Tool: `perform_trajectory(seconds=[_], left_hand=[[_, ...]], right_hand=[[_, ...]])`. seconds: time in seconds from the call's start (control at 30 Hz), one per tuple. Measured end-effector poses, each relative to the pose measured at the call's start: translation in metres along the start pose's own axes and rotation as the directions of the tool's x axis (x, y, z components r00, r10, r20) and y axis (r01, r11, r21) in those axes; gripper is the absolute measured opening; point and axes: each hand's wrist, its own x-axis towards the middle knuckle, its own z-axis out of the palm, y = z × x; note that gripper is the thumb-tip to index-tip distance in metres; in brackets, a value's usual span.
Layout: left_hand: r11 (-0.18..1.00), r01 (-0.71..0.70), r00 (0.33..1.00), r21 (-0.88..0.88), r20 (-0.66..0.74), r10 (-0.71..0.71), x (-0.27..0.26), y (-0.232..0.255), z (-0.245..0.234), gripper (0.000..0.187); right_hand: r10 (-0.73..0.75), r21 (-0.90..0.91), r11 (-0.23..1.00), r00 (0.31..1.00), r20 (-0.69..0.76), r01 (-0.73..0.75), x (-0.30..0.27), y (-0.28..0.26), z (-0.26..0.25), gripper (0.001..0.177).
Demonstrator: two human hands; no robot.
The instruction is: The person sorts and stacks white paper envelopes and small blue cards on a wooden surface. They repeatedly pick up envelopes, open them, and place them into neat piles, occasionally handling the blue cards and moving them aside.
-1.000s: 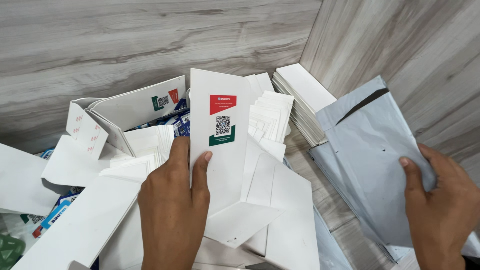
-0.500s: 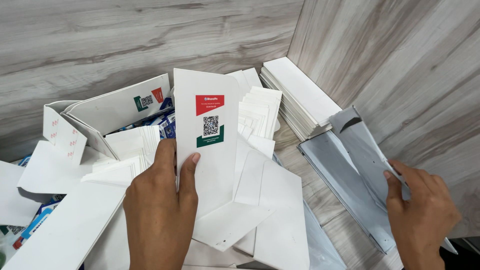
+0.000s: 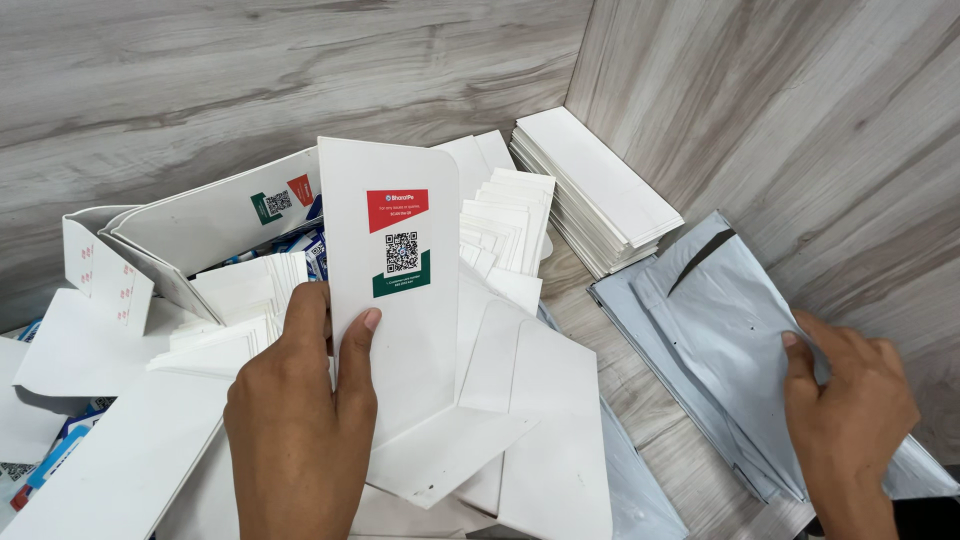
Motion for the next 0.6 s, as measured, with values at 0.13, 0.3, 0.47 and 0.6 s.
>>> perform_trajectory(seconds=[0.13,0.3,0.47,0.6], left_hand=[[1.0,-0.029,0.999,-0.009,-0.035,0.029,0.0,-0.001,0.001,0.025],[0.999,-0.033,0.998,-0.009,-0.049,0.032,0.001,-0.003,0.003,0.026],[0.999,-0.038,0.998,-0.014,-0.057,0.037,0.001,-0.003,0.004,0.028],[1.0,-0.003,1.0,-0.004,-0.022,0.003,0.002,-0.003,0.005,0.028]], right_hand=[[0.066,0.027,0.997,0.995,0.07,-0.068,0.006,0.01,0.021,0.018],[0.073,0.066,0.995,0.99,0.124,-0.081,0.008,0.008,0.032,0.022],[0.118,0.116,0.982,0.964,0.24,-0.149,0.005,-0.017,0.04,0.043],[0.039,0.158,0.984,0.964,0.263,-0.083,-0.005,-0.035,0.046,0.047]])
